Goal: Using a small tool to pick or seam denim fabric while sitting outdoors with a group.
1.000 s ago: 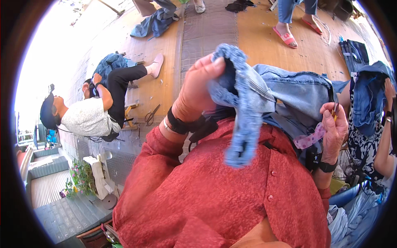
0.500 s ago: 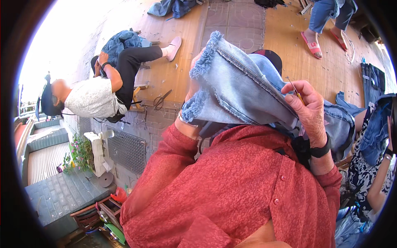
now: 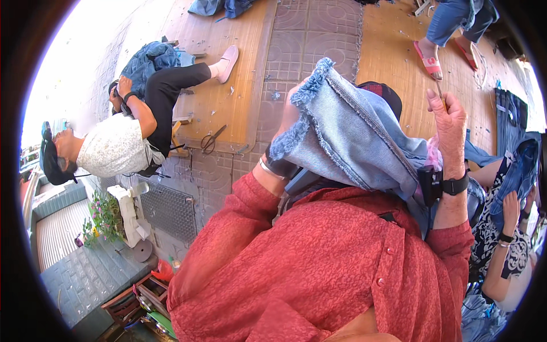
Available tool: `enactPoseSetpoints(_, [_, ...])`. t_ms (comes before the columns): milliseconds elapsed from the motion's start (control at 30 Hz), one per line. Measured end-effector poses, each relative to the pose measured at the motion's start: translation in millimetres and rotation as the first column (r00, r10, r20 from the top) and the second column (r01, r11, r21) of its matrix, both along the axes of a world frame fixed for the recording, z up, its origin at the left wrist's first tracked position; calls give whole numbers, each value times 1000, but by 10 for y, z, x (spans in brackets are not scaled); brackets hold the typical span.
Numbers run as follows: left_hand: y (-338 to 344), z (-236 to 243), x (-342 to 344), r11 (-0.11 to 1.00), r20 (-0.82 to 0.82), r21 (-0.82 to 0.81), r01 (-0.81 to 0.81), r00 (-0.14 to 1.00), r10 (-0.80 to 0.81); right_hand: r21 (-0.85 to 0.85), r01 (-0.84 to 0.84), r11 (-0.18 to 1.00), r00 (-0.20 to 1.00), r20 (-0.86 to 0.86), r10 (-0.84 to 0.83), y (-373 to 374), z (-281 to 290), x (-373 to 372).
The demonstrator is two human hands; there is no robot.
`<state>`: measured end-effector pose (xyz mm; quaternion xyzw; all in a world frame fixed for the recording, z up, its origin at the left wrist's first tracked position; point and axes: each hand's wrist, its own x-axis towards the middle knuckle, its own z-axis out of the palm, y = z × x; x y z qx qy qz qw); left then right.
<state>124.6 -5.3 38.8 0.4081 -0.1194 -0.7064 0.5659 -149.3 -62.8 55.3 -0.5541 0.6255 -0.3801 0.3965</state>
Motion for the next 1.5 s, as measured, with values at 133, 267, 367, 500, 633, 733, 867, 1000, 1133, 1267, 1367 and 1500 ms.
enactPoseSetpoints(133, [-89,51,-31,998,-17,67,12,1000,-11,-122,5,992,999,43,0,29,25,145])
enactPoseSetpoints(267, [-125,139,-81,993,-215,115,33,977,-8,98,-276,956,889,403,216,222,165,587])
enactPoseSetpoints(367, [-192,359,-123,997,-177,68,37,984,-25,195,-418,887,854,419,310,324,207,895])
enactPoseSetpoints(500, [-157,296,-67,997,-233,77,27,973,-8,378,-525,762,843,355,405,328,151,936])
enactPoseSetpoints(633, [-165,13,-12,995,-391,13,103,916,-89,356,-389,850,852,490,184,369,15,949])
enactPoseSetpoints(733, [-153,-249,96,979,-596,-104,178,777,-205,354,-331,875,845,524,107,391,15,954])
enactPoseSetpoints(867, [54,-215,160,985,-537,-171,16,837,-107,378,-289,879,818,575,22,390,-18,941])
enactPoseSetpoints(1000, [216,-267,84,955,-451,-295,16,879,-154,380,-300,875,795,607,9,405,-114,925])
enactPoseSetpoints(1133, [209,-333,-86,979,-322,-189,78,937,-137,364,-320,875,830,553,74,432,-164,936])
enactPoseSetpoints(1267, [114,-350,-174,993,-151,-114,12,988,-29,344,-235,909,854,520,24,434,-178,947])
enactPoseSetpoints(1367, [116,-261,-235,985,122,-168,-36,991,57,287,-140,948,880,474,-14,427,-229,835])
enactPoseSetpoints(1500, [114,-206,-273,966,163,-242,-95,977,136,194,-20,981,892,447,-70,389,-269,745])
